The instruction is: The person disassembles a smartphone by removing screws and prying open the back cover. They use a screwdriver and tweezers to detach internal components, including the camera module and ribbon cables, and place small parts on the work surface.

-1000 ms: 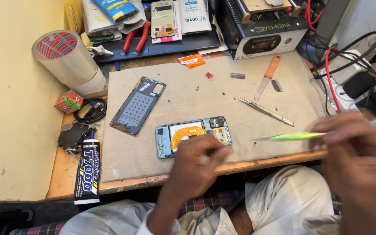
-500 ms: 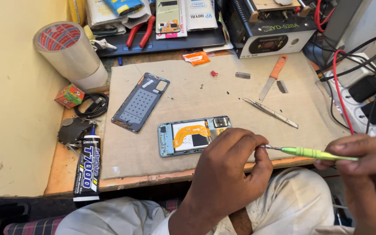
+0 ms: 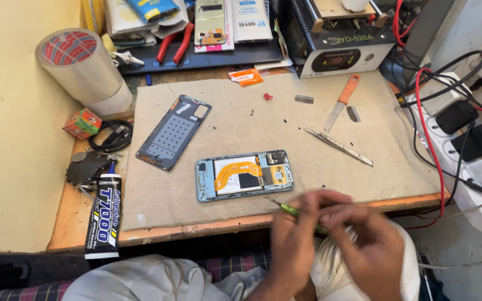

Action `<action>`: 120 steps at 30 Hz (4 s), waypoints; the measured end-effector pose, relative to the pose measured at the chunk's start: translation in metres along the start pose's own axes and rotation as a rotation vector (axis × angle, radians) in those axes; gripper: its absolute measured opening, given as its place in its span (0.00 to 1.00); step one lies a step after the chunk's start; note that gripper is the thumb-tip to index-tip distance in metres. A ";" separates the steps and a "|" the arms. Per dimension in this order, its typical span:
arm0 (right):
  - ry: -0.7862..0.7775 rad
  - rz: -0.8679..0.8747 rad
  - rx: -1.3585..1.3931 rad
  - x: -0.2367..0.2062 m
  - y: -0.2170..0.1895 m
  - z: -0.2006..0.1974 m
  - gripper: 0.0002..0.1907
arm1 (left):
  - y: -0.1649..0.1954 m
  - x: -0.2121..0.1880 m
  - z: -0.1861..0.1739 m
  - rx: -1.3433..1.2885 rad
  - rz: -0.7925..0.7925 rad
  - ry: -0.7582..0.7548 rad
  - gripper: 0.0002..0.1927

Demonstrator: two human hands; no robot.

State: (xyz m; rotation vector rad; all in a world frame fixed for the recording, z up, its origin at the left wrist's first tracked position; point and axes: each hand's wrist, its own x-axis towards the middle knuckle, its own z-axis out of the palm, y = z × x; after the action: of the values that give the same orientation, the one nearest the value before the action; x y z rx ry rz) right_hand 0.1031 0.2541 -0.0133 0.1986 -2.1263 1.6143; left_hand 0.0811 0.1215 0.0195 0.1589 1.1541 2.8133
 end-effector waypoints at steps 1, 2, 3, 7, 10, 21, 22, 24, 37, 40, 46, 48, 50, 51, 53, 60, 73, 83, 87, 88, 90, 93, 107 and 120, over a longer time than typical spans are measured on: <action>-0.014 -0.060 -0.039 0.025 0.006 -0.010 0.07 | 0.000 0.004 -0.006 0.134 0.110 0.010 0.26; -0.029 -0.113 -0.082 0.046 0.010 -0.016 0.06 | 0.003 0.007 -0.015 0.190 0.027 0.055 0.22; -0.030 -0.180 -0.313 0.070 0.016 -0.019 0.09 | 0.007 0.014 -0.026 0.244 -0.054 0.095 0.21; -0.238 -0.325 -0.811 0.135 0.036 -0.006 0.18 | 0.012 0.022 -0.046 0.503 -0.096 0.024 0.25; -0.251 -0.371 -0.808 0.140 0.028 0.009 0.09 | 0.017 0.019 -0.045 0.379 -0.146 0.045 0.21; -0.322 -0.208 -0.339 0.075 -0.038 0.017 0.15 | 0.035 0.000 -0.032 0.608 -0.046 -0.009 0.30; -0.308 -0.210 -0.324 0.075 -0.038 0.018 0.14 | 0.037 -0.001 -0.031 0.622 -0.040 -0.021 0.29; -0.276 -0.216 -0.297 0.073 -0.039 0.019 0.13 | 0.041 -0.003 -0.030 0.652 0.029 -0.045 0.28; -0.184 -0.396 -0.326 0.068 -0.034 0.015 0.13 | 0.051 -0.010 -0.028 0.656 0.115 -0.188 0.27; -0.151 -0.474 -0.383 0.065 -0.031 0.016 0.12 | 0.051 -0.009 -0.031 0.607 0.102 -0.220 0.26; -0.226 -0.372 -0.409 0.058 -0.027 0.014 0.11 | 0.049 -0.007 -0.042 0.315 -0.177 -0.200 0.27; -0.270 -0.291 -0.437 0.055 -0.024 0.009 0.11 | 0.049 -0.007 -0.045 0.351 -0.197 -0.196 0.27; -0.335 -0.216 -0.409 0.054 -0.016 0.003 0.10 | 0.050 -0.005 -0.049 0.401 -0.212 -0.193 0.26; -0.368 -0.178 -0.394 0.053 -0.012 0.000 0.09 | 0.050 -0.003 -0.051 0.431 -0.219 -0.188 0.25; -0.460 -0.156 -0.191 0.052 -0.001 -0.007 0.10 | 0.050 -0.003 -0.056 0.459 -0.225 -0.193 0.24; -0.693 0.662 1.186 0.047 0.007 -0.028 0.13 | 0.059 -0.002 -0.067 0.483 -0.133 -0.219 0.19; -0.278 -0.244 -0.304 0.052 -0.048 0.013 0.11 | 0.078 -0.014 -0.043 0.816 -0.032 -0.145 0.21; -0.213 -0.391 -0.323 0.044 -0.040 0.015 0.08 | 0.076 -0.017 -0.034 0.840 -0.145 -0.137 0.21; -0.163 -0.313 -0.320 0.036 -0.028 0.012 0.06 | 0.075 -0.019 -0.035 0.880 -0.066 -0.191 0.21; -0.196 -0.187 -0.197 0.033 -0.025 0.010 0.06 | 0.074 -0.019 -0.036 0.887 -0.036 -0.208 0.22; -0.258 0.068 0.051 0.028 -0.018 0.004 0.08 | 0.073 -0.019 -0.040 0.844 0.041 -0.282 0.21; -0.219 0.252 0.628 0.028 -0.010 -0.006 0.11 | 0.069 -0.020 -0.046 0.782 0.034 -0.287 0.20; -0.068 -0.307 -0.586 0.086 0.028 -0.024 0.10 | 0.031 -0.007 -0.057 -0.161 0.052 0.111 0.10; -0.201 0.261 -0.192 0.075 -0.027 -0.032 0.10 | 0.035 0.000 -0.053 0.994 0.329 0.280 0.23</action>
State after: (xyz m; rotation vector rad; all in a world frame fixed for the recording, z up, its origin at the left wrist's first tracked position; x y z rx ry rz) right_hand 0.0561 0.2881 0.0500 0.0218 -2.5349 1.5714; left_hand 0.0724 0.0596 0.0069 0.0137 2.6993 2.2270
